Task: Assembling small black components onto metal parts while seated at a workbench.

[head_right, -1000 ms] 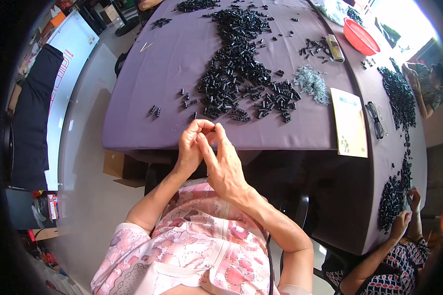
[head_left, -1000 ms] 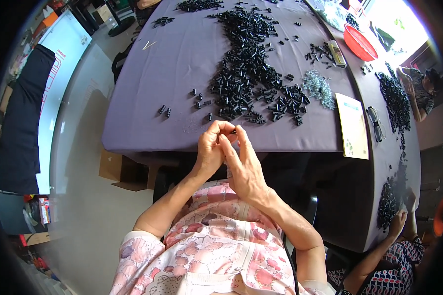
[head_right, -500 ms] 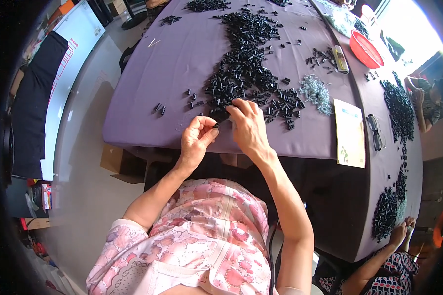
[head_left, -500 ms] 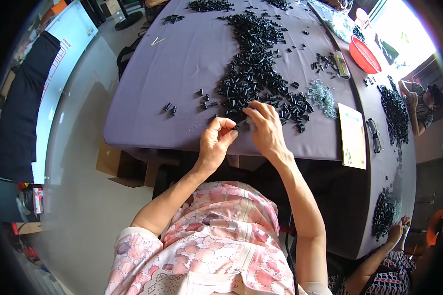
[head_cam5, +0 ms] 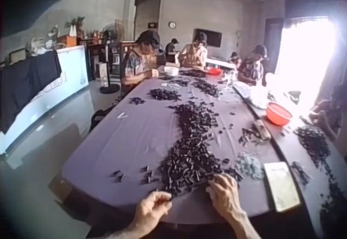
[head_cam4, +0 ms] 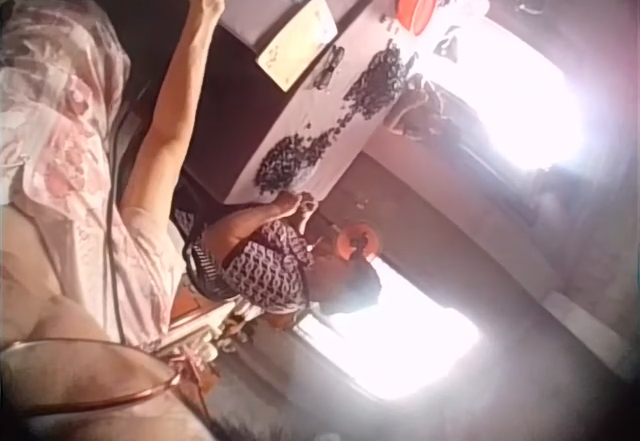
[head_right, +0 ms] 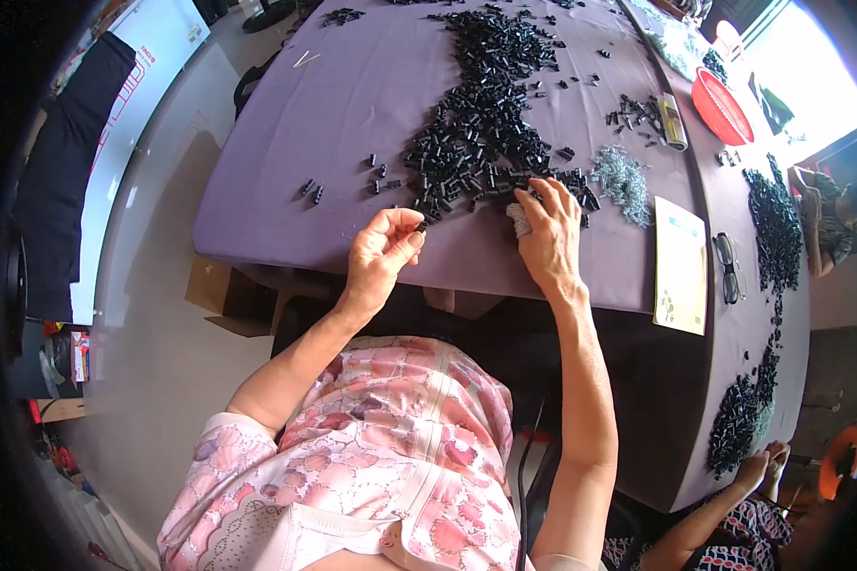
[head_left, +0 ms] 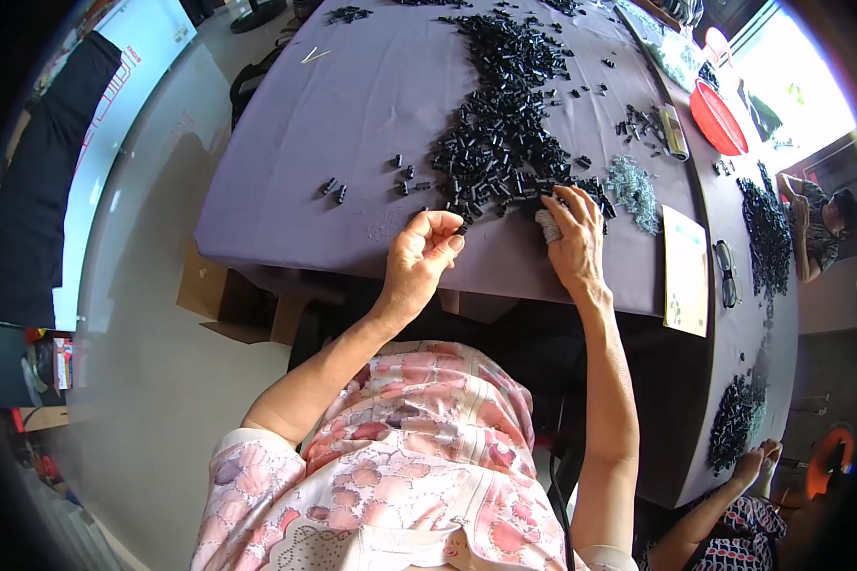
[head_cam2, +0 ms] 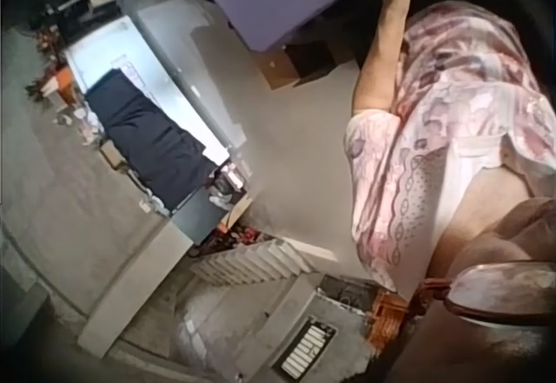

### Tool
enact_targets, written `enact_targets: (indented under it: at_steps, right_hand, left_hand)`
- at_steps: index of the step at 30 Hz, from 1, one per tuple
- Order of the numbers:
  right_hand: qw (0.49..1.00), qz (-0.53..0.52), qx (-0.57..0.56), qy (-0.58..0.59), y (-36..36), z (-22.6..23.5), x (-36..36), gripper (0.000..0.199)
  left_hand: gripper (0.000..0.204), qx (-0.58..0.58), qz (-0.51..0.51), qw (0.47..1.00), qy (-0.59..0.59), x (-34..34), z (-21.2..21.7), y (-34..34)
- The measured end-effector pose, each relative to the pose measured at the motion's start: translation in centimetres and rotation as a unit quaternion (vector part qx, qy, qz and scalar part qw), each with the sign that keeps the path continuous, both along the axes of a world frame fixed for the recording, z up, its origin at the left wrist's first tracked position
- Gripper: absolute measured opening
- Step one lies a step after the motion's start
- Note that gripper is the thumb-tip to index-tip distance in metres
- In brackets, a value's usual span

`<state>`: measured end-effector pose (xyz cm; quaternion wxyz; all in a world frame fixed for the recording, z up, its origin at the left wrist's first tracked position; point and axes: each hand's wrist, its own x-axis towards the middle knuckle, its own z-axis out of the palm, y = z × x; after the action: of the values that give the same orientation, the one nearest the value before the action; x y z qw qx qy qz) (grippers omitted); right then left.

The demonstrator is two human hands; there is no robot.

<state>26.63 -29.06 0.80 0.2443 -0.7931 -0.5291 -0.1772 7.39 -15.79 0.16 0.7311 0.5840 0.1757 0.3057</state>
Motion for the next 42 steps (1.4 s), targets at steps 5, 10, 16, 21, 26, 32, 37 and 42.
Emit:
enact_targets:
  at_steps: [5, 10, 16, 21, 26, 32, 37, 42]
  right_hand:
    - [0.997, -0.057, 0.049, -0.001, -1.2, 0.0, 0.5, 0.048]
    - [0.992, -0.059, 0.110, -0.013, -0.9, 1.4, -0.7, 0.046]
    - [0.995, -0.043, 0.090, 0.022, 0.1, 2.1, -1.9, 0.042]
    - [0.999, -0.029, 0.021, 0.018, 0.5, 1.1, -2.3, 0.036]
    - [0.999, -0.018, 0.001, 0.026, 1.5, 0.9, -2.5, 0.039]
    - [0.999, -0.033, -0.003, 0.032, 0.4, 1.4, -1.9, 0.041]
    - [0.998, -0.049, -0.012, 0.025, -0.4, 1.2, -1.1, 0.043]
    - [0.999, -0.043, 0.008, 0.013, 0.0, 1.5, -1.5, 0.041]
  left_hand:
    - [0.017, 0.023, -0.006, 1.000, 0.019, 0.0, -0.2, -0.1]
    - [0.015, 0.025, 0.003, 1.000, 0.018, 0.0, 0.1, -0.2]
    - [0.014, 0.017, 0.003, 1.000, 0.025, 0.0, 0.0, -0.2]
    - [0.013, 0.010, -0.008, 1.000, 0.022, 0.0, -0.2, -0.2]
    - [0.012, 0.008, -0.014, 1.000, 0.016, 0.0, -0.2, -0.2]
    - [0.010, 0.024, -0.008, 0.999, 0.021, 0.0, 0.2, -0.3]
    - [0.011, 0.013, -0.027, 0.999, 0.029, -0.2, 0.2, -0.2]
    - [0.010, 0.020, -0.025, 0.999, 0.021, -0.1, 0.0, -0.2]
